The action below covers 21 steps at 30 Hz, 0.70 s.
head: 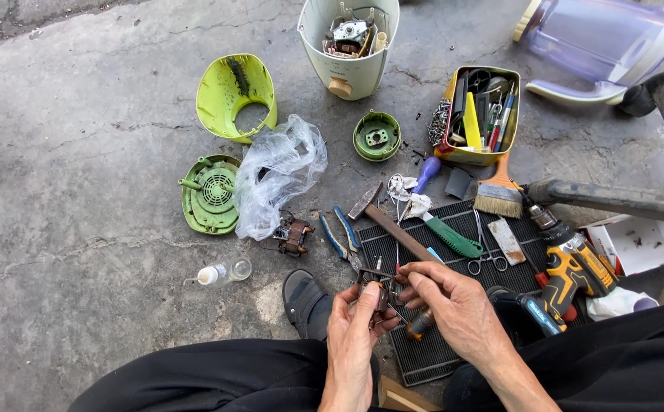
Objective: Repairing a small electric motor by inspecting components and using various hand tools to adjust parts.
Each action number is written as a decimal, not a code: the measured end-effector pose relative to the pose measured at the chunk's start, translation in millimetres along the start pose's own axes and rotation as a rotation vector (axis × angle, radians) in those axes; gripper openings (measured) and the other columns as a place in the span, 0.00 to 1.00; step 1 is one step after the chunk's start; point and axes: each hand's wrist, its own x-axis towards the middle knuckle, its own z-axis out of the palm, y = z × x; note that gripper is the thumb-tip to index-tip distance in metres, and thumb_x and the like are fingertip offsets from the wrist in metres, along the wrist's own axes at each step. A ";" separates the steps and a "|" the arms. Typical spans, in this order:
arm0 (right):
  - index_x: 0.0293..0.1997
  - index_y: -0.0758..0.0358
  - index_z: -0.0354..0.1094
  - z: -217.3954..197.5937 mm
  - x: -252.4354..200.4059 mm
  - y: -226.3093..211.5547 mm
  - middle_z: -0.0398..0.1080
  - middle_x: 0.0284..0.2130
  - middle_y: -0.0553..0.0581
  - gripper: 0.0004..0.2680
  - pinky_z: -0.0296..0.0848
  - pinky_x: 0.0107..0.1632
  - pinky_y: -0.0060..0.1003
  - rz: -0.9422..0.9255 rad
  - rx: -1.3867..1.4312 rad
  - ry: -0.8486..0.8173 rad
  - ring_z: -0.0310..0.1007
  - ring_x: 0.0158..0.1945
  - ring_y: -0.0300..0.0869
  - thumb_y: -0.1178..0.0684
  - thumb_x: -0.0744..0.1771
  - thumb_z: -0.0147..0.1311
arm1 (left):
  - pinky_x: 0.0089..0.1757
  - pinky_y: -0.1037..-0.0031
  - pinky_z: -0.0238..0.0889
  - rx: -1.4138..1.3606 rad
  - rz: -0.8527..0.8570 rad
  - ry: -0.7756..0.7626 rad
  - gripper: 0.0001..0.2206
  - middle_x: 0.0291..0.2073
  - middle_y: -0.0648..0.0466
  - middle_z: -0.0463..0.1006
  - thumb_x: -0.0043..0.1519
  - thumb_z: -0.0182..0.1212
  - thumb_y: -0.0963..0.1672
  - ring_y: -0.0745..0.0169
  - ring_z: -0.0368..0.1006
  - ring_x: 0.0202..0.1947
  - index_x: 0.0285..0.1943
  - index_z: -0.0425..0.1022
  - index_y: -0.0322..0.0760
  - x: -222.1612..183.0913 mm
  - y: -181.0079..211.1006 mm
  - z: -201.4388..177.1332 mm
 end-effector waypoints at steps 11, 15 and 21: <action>0.61 0.59 0.69 34.6 108.7 83.6 0.76 0.55 0.62 0.13 0.81 0.63 0.54 0.103 -0.856 0.149 0.83 0.56 0.56 0.48 0.71 0.53 | 0.43 0.62 0.72 -0.239 0.005 0.210 0.15 0.43 0.37 0.81 0.72 0.57 0.43 0.48 0.78 0.41 0.59 0.75 0.20 8.2 22.0 -0.1; 0.58 0.60 0.58 66.6 162.4 173.9 0.79 0.46 0.65 0.20 0.82 0.52 0.61 0.068 -1.014 0.204 0.85 0.48 0.63 0.36 0.70 0.56 | 0.29 0.69 0.64 -0.215 -0.013 0.150 0.16 0.47 0.36 0.84 0.69 0.56 0.43 0.47 0.80 0.42 0.61 0.74 0.23 15.6 16.7 -7.3; 0.49 0.55 0.75 47.5 126.3 118.5 0.83 0.44 0.61 0.13 0.80 0.54 0.51 0.261 -0.941 0.092 0.84 0.48 0.57 0.40 0.68 0.52 | 0.29 0.69 0.58 -0.228 0.002 0.138 0.16 0.46 0.38 0.81 0.71 0.51 0.44 0.54 0.72 0.39 0.61 0.73 0.26 12.8 21.1 -7.5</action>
